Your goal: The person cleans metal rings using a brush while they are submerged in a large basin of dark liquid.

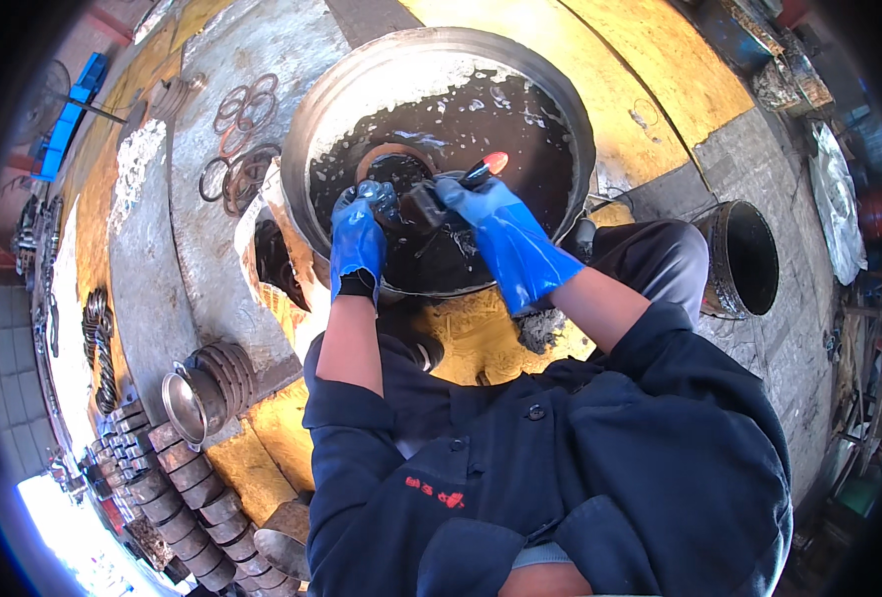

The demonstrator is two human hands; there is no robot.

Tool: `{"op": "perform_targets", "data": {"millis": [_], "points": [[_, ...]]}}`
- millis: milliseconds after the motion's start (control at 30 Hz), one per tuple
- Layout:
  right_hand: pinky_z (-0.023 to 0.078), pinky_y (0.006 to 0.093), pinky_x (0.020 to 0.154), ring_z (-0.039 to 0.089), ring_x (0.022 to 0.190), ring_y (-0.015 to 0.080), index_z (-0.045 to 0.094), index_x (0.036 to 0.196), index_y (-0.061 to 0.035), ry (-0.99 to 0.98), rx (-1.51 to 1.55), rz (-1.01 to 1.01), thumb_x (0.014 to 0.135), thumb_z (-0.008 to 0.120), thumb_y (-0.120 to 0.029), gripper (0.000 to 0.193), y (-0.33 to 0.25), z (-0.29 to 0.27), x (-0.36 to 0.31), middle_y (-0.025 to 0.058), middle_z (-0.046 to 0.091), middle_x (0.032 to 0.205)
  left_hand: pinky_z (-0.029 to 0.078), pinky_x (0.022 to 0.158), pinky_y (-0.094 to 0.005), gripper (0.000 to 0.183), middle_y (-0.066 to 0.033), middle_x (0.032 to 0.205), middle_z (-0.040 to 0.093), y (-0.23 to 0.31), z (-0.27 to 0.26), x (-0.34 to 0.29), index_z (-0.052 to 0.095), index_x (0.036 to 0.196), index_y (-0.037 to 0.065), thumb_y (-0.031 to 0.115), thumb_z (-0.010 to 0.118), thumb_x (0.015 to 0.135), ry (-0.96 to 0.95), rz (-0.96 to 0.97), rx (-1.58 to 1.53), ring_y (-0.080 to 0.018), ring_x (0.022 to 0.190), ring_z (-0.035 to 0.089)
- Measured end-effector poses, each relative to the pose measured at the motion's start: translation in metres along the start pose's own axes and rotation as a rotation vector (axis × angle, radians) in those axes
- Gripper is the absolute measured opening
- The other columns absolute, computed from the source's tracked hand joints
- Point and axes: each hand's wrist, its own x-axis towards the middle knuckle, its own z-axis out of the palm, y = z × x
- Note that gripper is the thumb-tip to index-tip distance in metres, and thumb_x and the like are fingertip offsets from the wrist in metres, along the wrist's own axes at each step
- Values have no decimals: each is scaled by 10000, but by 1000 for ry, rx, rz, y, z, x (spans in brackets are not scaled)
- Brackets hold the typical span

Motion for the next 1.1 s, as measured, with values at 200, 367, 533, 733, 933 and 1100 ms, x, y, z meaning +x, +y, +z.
{"op": "perform_targets", "data": {"millis": [200,367,533,733,933,1100], "points": [[518,354,846,679,931,243,682,1105,-114,-14,-560,-156,889,617,-299,292,9,16,-6,106,714,990,505,869,-276,250,-98,1021,699,3,-1,-6,656,1060,-33,95,475,946,-7,112,-51,-199,967,663],[535,370,820,692,889,277,691,1033,-82,251,-494,-478,880,621,-285,263,37,-47,40,125,719,928,516,896,-286,317,-112,1033,695,2,6,2,629,1130,-74,50,401,948,-143,261,165,-199,997,662],[516,358,734,679,807,228,692,1004,-30,393,-400,70,874,642,-270,277,38,-70,46,118,718,898,532,866,-303,217,-113,995,686,10,4,-7,643,1040,-35,71,494,924,-41,190,80,-203,940,661],[506,328,638,660,764,198,664,1012,8,162,402,2,908,605,-283,315,-16,-15,31,71,704,908,524,812,-296,144,-110,978,689,18,9,-20,615,1002,20,128,586,910,-5,94,-38,-186,883,660],[508,320,638,659,768,195,658,1024,11,7,581,-18,917,594,-278,315,-16,-5,50,62,701,919,447,561,-234,147,-7,810,604,16,35,-8,563,1087,111,170,468,991,148,-19,194,-112,668,549],[510,313,638,658,772,192,652,1034,14,111,625,138,925,585,-274,315,20,-32,30,55,698,929,480,615,-258,157,-42,857,655,-1,8,19,595,1033,89,219,532,971,77,31,177,-132,691,596]]}}
